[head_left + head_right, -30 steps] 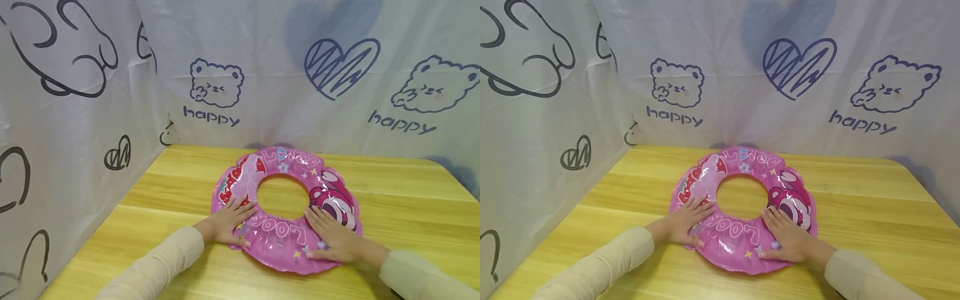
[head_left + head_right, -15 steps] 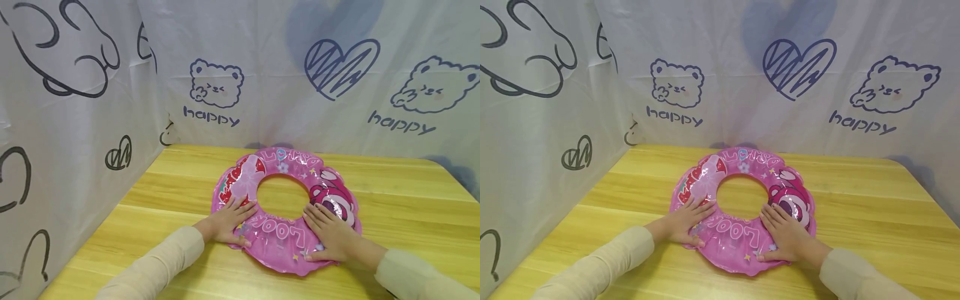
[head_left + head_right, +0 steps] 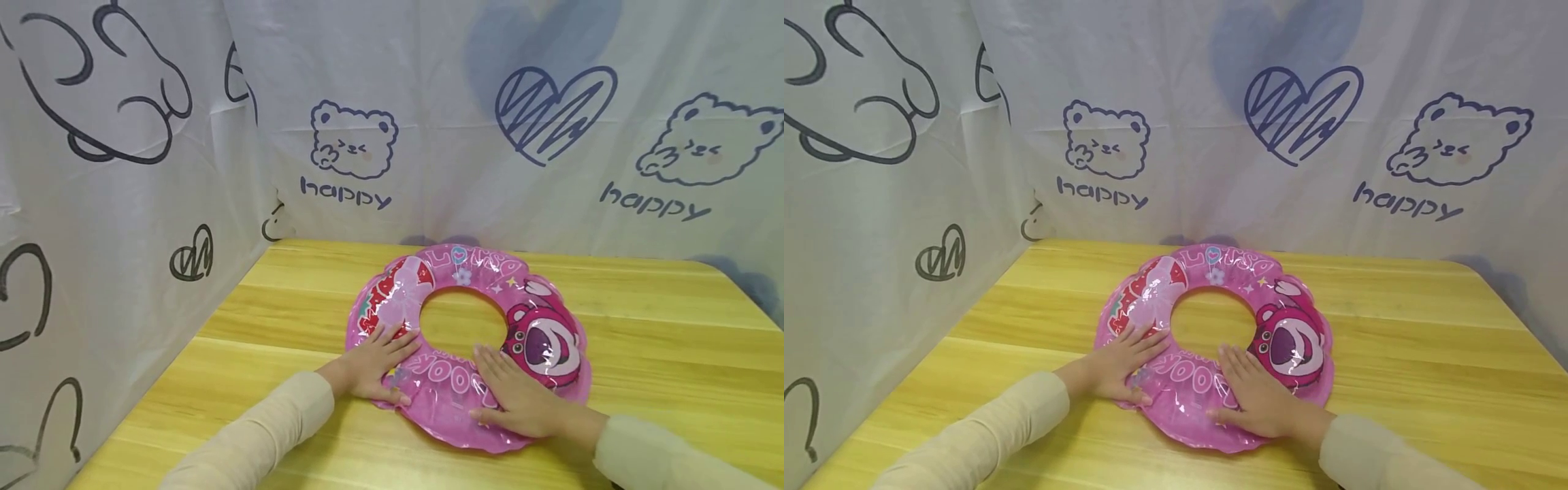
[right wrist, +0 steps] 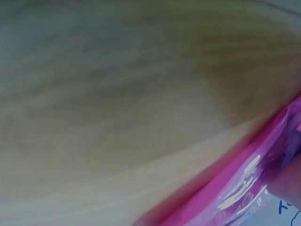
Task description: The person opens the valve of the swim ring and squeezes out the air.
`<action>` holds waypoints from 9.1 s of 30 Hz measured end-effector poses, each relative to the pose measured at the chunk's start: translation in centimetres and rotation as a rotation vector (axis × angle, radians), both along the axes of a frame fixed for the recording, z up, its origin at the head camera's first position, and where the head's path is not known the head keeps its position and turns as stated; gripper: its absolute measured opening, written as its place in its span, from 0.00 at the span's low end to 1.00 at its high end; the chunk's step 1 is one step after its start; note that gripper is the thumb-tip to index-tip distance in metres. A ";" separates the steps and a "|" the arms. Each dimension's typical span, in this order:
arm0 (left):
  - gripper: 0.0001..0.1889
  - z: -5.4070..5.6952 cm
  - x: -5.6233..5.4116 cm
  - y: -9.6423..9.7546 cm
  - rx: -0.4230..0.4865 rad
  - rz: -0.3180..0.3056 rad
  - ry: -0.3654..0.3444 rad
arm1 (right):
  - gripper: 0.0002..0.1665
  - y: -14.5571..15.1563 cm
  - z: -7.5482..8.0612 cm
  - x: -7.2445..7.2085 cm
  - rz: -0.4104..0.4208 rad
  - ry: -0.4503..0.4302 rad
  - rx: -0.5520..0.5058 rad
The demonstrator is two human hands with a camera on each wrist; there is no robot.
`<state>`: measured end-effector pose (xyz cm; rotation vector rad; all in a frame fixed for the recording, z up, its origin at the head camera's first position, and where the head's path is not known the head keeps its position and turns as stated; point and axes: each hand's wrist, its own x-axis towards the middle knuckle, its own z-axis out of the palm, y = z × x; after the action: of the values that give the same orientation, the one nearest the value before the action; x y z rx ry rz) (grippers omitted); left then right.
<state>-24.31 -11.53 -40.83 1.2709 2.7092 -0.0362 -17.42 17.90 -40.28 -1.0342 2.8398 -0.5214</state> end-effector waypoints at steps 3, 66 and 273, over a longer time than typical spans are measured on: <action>0.50 0.0 0.0 0.0 0.002 -0.003 0.005 | 0.53 -0.2 -0.5 0.0 0.003 0.056 0.029; 0.65 2.4 -1.9 -3.3 0.185 -0.168 0.325 | 0.62 5.6 4.4 -2.4 -0.036 0.012 0.095; 0.35 0.4 3.3 3.6 0.175 0.301 -0.031 | 0.78 4.0 0.5 -7.1 -0.429 -0.249 0.032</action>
<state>-21.03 -7.93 -40.39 0.8781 2.8961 0.2566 -24.55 21.95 -39.78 -0.3177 2.8250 -0.5828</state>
